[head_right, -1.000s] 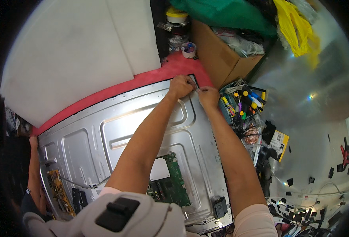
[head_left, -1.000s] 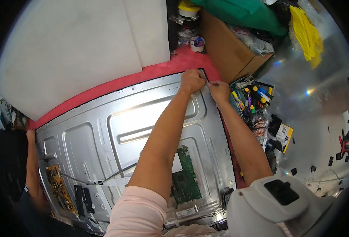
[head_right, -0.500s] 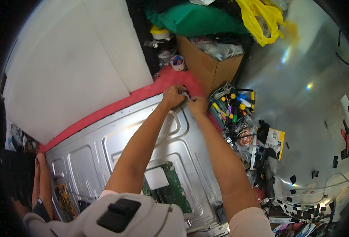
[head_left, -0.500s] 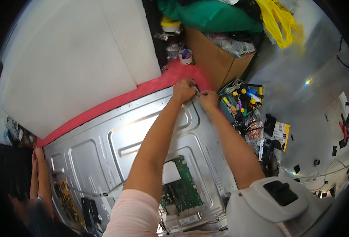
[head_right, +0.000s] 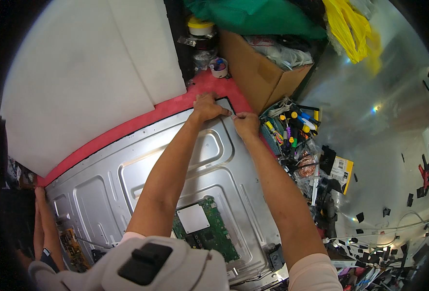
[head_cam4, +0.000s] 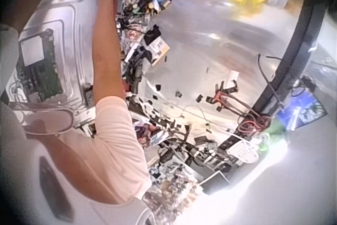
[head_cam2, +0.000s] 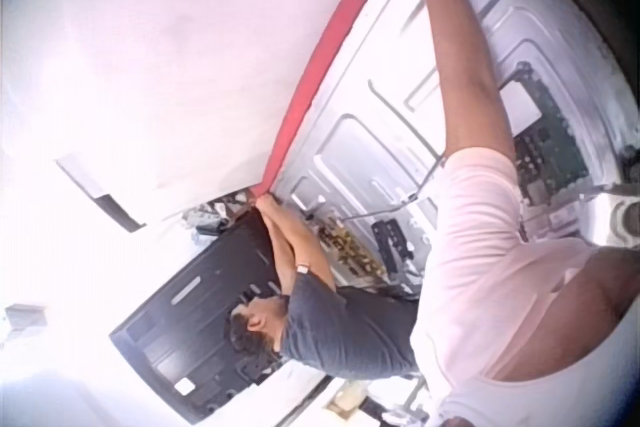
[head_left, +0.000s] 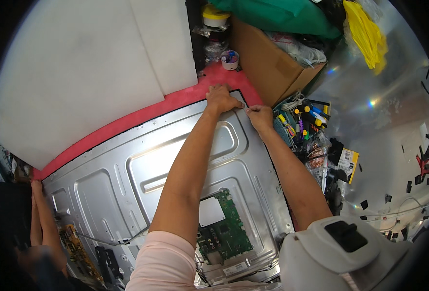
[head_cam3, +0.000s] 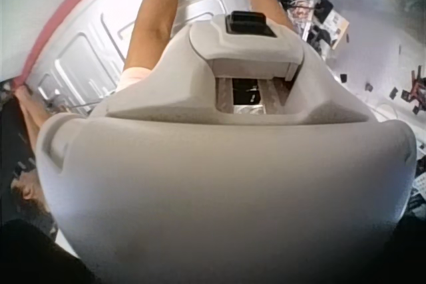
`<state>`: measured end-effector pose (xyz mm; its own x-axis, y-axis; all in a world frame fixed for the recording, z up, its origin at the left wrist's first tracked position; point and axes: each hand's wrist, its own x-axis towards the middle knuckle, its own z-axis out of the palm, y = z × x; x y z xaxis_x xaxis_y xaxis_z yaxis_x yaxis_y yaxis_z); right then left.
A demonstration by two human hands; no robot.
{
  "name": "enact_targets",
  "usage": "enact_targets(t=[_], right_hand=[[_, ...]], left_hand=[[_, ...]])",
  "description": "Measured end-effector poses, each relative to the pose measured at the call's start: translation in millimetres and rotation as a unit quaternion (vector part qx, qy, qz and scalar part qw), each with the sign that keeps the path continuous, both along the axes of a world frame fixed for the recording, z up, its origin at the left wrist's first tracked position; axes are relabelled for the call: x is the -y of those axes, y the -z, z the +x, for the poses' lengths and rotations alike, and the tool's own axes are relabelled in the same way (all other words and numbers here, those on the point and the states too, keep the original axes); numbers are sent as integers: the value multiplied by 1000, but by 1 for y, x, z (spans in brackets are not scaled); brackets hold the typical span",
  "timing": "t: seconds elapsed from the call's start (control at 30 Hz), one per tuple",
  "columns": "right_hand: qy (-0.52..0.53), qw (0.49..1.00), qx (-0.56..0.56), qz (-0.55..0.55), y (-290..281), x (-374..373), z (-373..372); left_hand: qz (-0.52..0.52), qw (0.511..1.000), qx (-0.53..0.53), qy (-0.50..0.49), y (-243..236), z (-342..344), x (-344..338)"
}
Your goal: The person connects internal wires to a circuit board and uses a screwdriver to fasten components on the back of a television.
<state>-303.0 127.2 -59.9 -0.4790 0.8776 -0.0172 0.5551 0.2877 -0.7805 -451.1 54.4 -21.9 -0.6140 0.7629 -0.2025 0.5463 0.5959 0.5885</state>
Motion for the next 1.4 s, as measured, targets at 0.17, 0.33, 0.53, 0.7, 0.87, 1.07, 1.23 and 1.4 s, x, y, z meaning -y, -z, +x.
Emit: enact_targets(t=[0.17,0.33,0.53,0.7,0.87,1.07,1.23,1.4], right_hand=[[-1,1000,-14,24,-4,10,0],[28,990,-100,95,11,18,4],[-47,982,-98,155,9,23,11],[-129,952,-25,276,-1,29,14],[-65,982,-90,155,1,33,18],[-36,989,-79,124,7,31,18],[-51,990,-92,98,9,27,22],[-44,982,-105,149,11,31,27]], left_hand=[[-21,1000,14,7,-3,-4,1],[-11,1000,7,2,-1,-2,-3],[-20,1000,18,4,-3,-1,-1],[-8,1000,9,11,1,-1,-1],[23,1000,-15,13,7,-1,2],[54,998,-25,-21,7,4,0],[41,997,-66,0,6,7,-1],[89,992,-77,51,7,12,0]])
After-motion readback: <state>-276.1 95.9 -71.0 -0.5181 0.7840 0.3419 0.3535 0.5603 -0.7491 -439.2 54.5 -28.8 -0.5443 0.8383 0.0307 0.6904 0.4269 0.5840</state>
